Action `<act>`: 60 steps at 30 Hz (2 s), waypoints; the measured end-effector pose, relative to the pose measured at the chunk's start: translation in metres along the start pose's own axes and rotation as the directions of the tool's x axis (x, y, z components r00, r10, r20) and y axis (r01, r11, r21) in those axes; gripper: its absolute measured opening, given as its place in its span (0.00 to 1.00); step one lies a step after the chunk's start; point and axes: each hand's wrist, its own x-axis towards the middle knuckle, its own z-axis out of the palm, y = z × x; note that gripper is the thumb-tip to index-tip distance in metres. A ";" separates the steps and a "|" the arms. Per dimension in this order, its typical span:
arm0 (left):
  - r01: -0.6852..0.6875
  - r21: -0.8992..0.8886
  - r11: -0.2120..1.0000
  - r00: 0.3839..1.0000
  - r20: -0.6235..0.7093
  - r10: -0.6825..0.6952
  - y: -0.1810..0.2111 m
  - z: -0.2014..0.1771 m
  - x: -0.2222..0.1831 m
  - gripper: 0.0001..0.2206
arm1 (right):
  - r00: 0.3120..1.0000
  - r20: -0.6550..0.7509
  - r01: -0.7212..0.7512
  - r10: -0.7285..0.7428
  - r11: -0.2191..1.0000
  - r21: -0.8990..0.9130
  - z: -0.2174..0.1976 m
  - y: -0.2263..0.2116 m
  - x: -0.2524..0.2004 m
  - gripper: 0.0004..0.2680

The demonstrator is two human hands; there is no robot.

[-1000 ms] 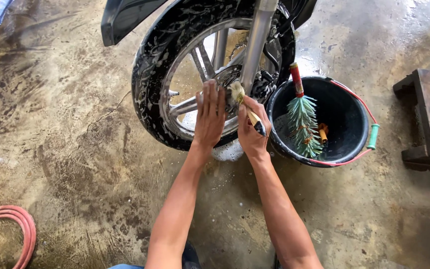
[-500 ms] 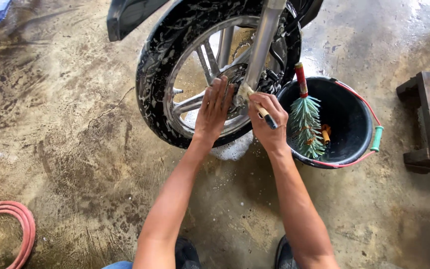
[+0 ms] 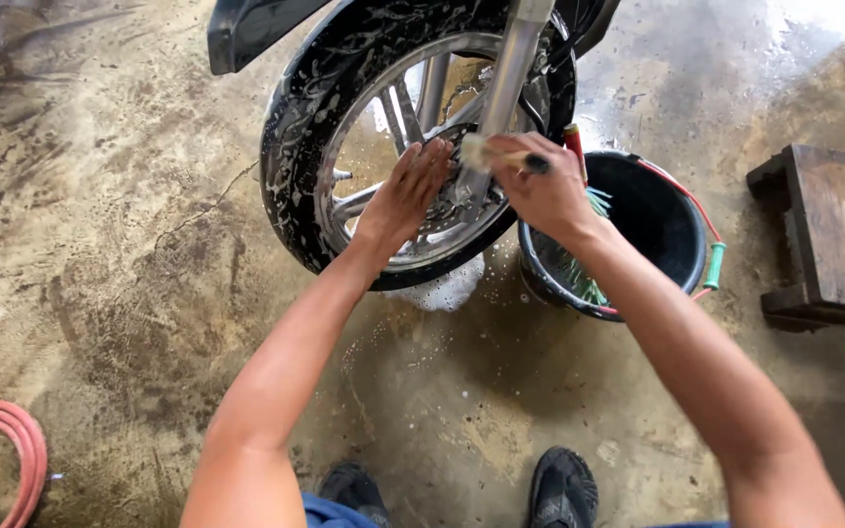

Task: The person scrubs the front wheel and tire of a motorcycle using a small brush and soapy water. They then switch to a larger brush to clean the tire tread and rim, followed by scrubbing with a sponge.

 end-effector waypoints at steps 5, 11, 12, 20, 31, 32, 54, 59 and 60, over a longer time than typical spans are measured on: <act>0.036 -0.103 0.994 0.942 -0.327 -0.069 -0.016 -0.021 -0.007 0.26 | 0.982 0.114 0.147 -0.148 0.989 0.016 -0.002 0.012 0.011 0.03; 0.010 -0.147 0.989 0.939 -0.340 -0.060 -0.007 0.005 0.011 0.24 | 0.812 0.558 -0.092 0.174 0.981 -0.171 0.000 0.009 0.009 0.08; 0.009 -0.142 0.990 0.939 -0.340 -0.058 -0.015 -0.007 0.008 0.24 | 0.815 0.554 -0.092 0.172 0.981 -0.169 -0.002 0.014 0.014 0.08; 0.055 -0.112 0.992 0.931 -0.354 -0.092 -0.014 -0.013 0.006 0.23 | 0.966 0.243 0.156 -0.087 0.948 -0.279 0.003 0.023 -0.010 0.19; 0.077 -0.220 0.972 0.911 -0.381 -0.158 -0.012 -0.006 0.023 0.28 | 0.971 0.013 0.239 -0.239 0.971 0.000 -0.007 0.029 0.016 0.04; 0.078 -0.234 0.969 0.890 -0.421 -0.173 -0.018 -0.024 0.015 0.28 | 0.945 -0.111 0.313 -0.308 0.949 0.031 -0.007 0.041 0.026 0.05; 0.108 -0.180 0.978 0.884 -0.433 -0.177 -0.017 -0.023 0.013 0.27 | 0.970 0.013 0.245 -0.244 0.969 -0.017 -0.004 0.020 0.001 0.05; 0.107 -0.238 0.965 0.924 -0.335 -0.185 -0.008 -0.012 0.017 0.29 | 0.987 0.162 0.026 -0.020 0.999 -0.032 -0.016 0.001 -0.015 0.08; 0.095 -0.242 0.966 0.923 -0.343 -0.176 -0.008 -0.014 0.014 0.29 | 0.987 0.157 0.017 -0.010 0.999 -0.042 -0.012 -0.006 -0.017 0.08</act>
